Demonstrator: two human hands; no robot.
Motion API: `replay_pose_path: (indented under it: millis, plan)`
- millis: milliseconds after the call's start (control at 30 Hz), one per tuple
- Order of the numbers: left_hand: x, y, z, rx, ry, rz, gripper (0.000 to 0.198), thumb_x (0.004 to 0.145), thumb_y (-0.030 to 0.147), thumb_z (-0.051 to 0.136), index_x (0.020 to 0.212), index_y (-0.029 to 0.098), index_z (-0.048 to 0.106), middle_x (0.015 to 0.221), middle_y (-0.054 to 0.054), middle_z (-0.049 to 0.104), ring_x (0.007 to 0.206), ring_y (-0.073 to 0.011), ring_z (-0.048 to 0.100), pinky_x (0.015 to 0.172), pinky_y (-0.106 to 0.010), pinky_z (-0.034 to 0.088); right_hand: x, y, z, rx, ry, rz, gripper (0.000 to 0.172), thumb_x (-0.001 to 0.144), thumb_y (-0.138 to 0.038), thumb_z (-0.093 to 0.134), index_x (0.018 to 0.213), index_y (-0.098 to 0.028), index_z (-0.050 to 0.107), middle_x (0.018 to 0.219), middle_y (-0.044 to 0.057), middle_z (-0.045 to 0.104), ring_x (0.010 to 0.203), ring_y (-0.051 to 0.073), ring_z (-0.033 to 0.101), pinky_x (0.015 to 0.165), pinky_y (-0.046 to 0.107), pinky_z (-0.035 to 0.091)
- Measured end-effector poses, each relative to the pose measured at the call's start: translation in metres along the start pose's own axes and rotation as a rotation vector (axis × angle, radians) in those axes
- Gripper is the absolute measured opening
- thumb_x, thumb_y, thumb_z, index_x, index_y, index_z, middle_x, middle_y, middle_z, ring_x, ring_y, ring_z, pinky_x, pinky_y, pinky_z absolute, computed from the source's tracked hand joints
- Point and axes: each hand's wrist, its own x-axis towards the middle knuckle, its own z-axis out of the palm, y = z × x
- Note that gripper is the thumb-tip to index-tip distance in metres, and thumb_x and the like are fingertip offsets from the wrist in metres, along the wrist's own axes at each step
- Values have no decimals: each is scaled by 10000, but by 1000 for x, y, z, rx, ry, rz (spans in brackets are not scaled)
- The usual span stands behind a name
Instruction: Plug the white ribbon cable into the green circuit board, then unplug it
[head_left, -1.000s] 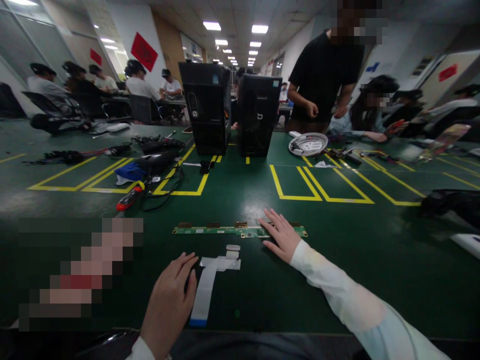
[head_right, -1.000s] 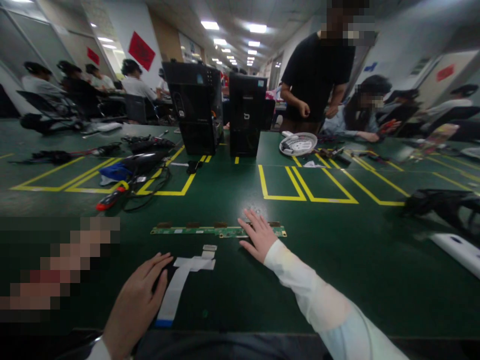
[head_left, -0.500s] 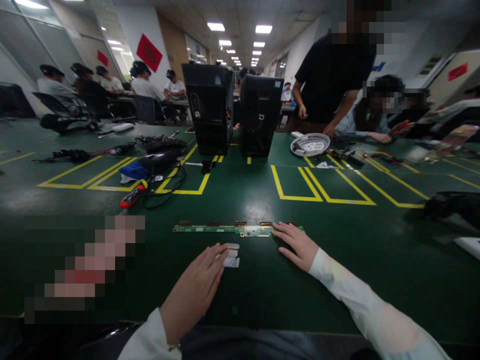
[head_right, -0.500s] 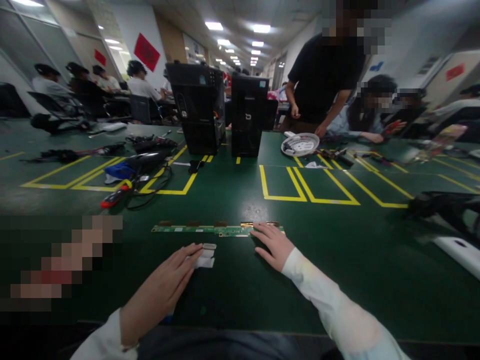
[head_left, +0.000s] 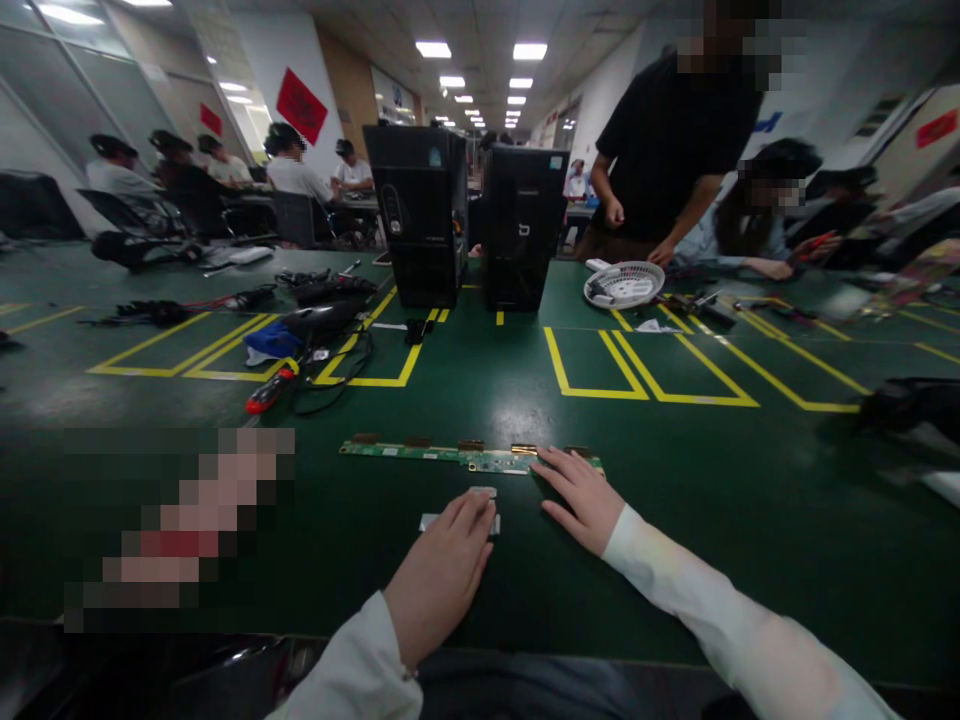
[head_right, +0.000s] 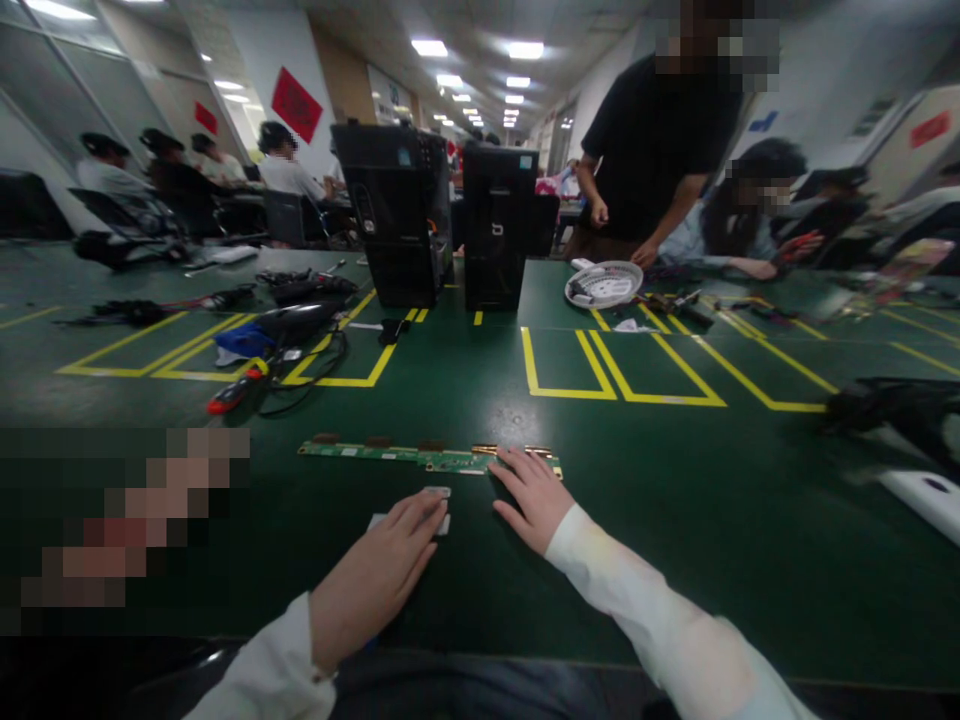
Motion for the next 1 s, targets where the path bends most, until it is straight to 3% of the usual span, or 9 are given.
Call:
replay_pose_path:
  millis: [233,633,1000]
  plan:
    - [20,22,14,48,59,9,400,942,193,386,1307,63,487,1366,-149,518,1283,-253,454,1041,-379,413,3,-7,-1,7,-30,-2,491,933,-396,394,1370,-180,445,1454,120,385,1360,251,312,1102,503,286]
    - [32,29,17,28,86,-55,400,924,202,436,1288,44,488,1317,-202,539,1241,-299,491,1017,-451,432,4,-8,-3,21,-4,-8,469,925,-388,422,1350,-200,478,1444,146,379,1341,280,333,1079,532,304]
    - [32,33,25,-23,88,-141,424,913,262,485,1289,65,492,1310,-179,553,1229,-288,503,1015,-436,433,5,-10,-6,6,-8,-17,472,923,-380,435,1353,-188,476,1391,135,447,1330,278,345,1083,517,307]
